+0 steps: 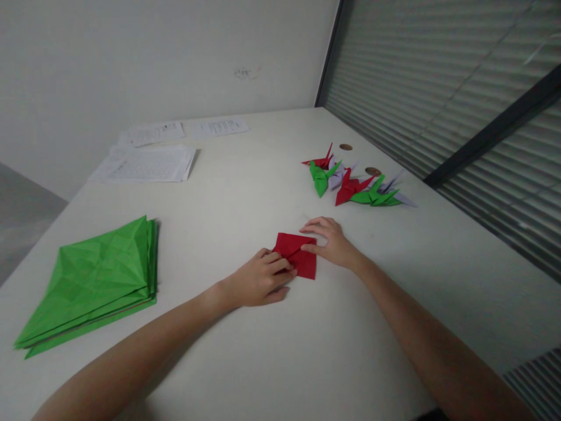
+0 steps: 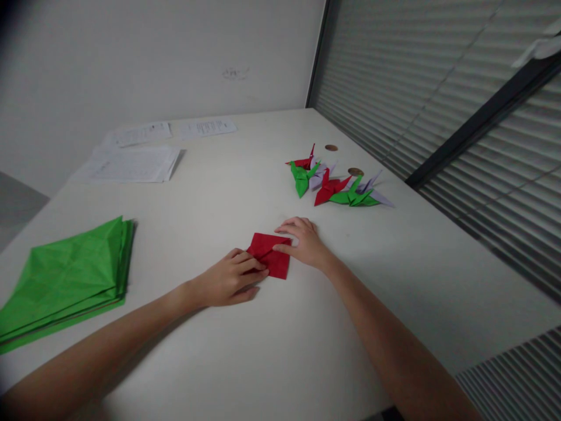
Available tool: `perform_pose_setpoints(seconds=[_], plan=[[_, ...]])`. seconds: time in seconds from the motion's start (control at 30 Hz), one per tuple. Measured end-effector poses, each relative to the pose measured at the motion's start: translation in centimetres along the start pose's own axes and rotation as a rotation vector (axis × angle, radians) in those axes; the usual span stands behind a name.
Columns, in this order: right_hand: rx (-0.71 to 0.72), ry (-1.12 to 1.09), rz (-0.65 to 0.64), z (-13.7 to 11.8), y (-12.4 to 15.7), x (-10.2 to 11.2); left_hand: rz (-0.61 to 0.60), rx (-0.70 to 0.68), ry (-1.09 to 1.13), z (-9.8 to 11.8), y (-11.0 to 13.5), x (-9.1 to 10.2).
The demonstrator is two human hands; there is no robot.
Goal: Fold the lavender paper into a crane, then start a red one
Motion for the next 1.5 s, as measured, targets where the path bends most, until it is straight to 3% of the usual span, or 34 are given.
perform_pose_setpoints(seconds=[0.13, 0.43, 0.53, 0.63, 0.8, 0.97, 1.07, 1.5], plan=[[-0.009, 0.123, -0.083, -0.9, 0.2, -0.4, 0.008, -0.022, -0.027, 0.2, 0.0, 0.0], [-0.157, 0.14, -0.098, 1.6, 0.3, -0.1, 0.12, -0.061, 0.166, -0.5, 0.9, 0.6], [-0.079, 0.064, -0.088, 0.7, 0.2, 0.5, 0.119, -0.097, 0.195, -0.7, 1.2, 0.8], [0.104, -0.055, -0.083, -1.3, 0.0, 0.7, 0.108, -0.129, 0.174, -0.6, 1.2, 0.9], [0.264, -0.128, -0.103, -2.7, 0.0, 0.0, 0.194, -0.162, 0.17, -0.3, 1.3, 1.1], [0.248, -0.133, -0.127, -2.5, -0.1, -0.5, 0.275, 0.037, 0.118, -1.3, 1.4, 1.1], [0.214, -0.101, -0.052, -3.1, -0.3, 0.2, 0.257, 0.107, 0.082, -1.7, 1.3, 0.8], [-0.127, 0.158, 0.558, -3.5, 0.8, 3.7, 0.225, 0.119, 0.049, -1.6, 1.1, 0.5]])
Point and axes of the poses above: each hand's wrist, its own y-axis away from the middle knuckle, its own x-axis out of the back of the hand, z = x × y, the point moved 5 cm from there along -y, towards the middle knuckle, and after that the axes turned 5 degrees about x, right-handed, at the moved point
